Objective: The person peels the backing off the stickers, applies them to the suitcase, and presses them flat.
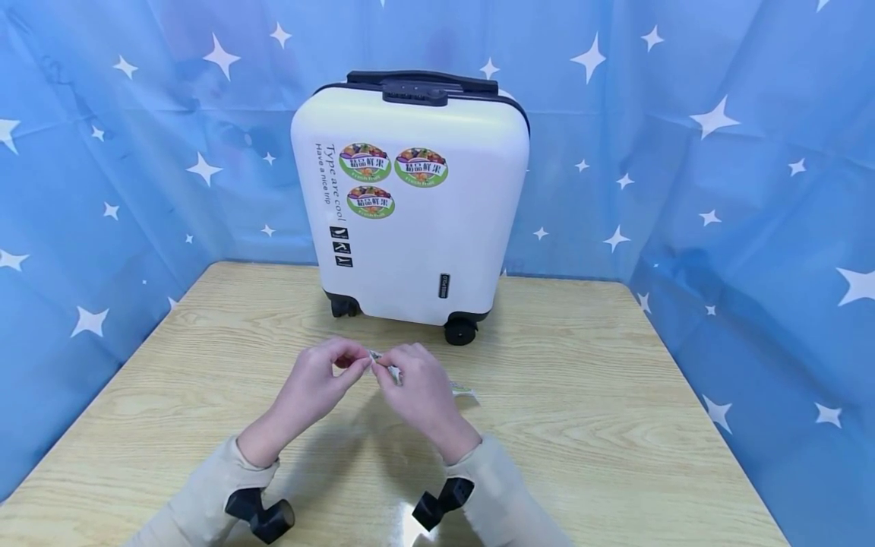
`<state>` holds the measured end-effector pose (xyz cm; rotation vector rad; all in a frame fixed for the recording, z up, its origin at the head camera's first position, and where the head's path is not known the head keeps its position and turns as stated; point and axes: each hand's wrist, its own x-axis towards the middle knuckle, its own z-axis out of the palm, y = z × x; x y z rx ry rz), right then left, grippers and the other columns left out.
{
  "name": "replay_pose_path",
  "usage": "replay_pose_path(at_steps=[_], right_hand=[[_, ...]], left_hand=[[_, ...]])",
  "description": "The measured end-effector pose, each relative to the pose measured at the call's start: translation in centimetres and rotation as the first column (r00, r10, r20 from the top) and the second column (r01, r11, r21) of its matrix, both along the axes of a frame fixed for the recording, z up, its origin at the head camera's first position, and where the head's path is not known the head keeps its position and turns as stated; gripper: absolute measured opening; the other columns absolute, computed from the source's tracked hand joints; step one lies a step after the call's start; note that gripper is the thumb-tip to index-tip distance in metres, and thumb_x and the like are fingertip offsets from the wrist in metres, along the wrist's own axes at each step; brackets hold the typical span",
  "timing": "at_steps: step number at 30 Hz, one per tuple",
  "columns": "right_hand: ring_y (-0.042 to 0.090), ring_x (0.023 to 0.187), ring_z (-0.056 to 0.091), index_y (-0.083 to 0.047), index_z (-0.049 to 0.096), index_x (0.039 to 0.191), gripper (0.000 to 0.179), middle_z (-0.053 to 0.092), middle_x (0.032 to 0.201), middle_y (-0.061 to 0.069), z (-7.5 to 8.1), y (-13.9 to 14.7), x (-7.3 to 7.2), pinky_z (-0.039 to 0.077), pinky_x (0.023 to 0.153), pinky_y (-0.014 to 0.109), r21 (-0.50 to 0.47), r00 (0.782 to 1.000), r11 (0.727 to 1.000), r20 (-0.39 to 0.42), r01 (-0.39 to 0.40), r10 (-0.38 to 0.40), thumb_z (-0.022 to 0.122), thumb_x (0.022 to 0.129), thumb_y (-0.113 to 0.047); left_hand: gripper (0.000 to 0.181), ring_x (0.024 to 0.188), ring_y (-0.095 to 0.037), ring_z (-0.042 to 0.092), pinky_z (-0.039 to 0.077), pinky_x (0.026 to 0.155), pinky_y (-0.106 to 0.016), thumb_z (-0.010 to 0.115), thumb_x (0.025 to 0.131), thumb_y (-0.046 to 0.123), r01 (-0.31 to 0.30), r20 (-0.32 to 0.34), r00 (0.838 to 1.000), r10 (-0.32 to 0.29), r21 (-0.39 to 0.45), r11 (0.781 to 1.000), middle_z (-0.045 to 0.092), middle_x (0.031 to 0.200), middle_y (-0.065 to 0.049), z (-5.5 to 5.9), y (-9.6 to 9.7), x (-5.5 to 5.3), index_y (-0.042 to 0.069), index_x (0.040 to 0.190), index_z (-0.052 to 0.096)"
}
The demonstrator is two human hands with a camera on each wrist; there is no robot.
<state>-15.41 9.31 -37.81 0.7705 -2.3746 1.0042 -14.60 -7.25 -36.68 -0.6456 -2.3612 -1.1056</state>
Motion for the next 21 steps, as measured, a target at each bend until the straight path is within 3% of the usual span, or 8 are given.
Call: replay_pose_path(at_steps=[8,14,21], right_hand=[[0.016,0.075,0.057,-0.011,0.071,0.082,0.003,0.066,0.082,-0.003,-0.05,0.11,-0.05,0.046,0.062,0.028,-0.031,1.0,1.0,0.019,0.005,-0.004,0.068,0.084,-0.01],[0.014,0.073,0.055,-0.01,0.07,0.081,0.003,0.065,0.08,-0.004,-0.05,0.12,0.02,0.044,0.06,0.025,-0.047,1.0,0.999,0.016,0.02,-0.019,0.068,0.084,-0.008],[0.009,0.076,0.056,-0.008,0.067,0.08,0.004,0.062,0.081,-0.003,0.06,0.26,-0.15,0.047,0.064,0.025,-0.09,0.999,0.995,0.016,0.038,-0.037,0.065,0.083,-0.005]], left_hand=[[0.009,0.064,-0.008,0.053,0.049,0.058,-0.029,0.065,0.079,-0.003,-0.002,-0.005,1.0,0.003,0.019,1.0,0.06,0.072,0.004,-0.16,0.0,-0.06,0.006,0.077,0.066],[0.013,0.062,-0.005,0.051,0.045,0.056,-0.022,0.063,0.078,-0.003,-0.006,0.047,0.999,0.003,0.058,0.998,0.057,0.068,0.007,-0.25,-0.02,-0.14,0.009,0.074,0.064],[0.012,0.06,-0.007,0.05,0.044,0.055,-0.021,0.062,0.075,-0.004,-0.01,0.12,0.993,-0.001,0.088,0.996,0.056,0.066,0.005,-0.18,-0.17,-0.12,0.008,0.073,0.062]])
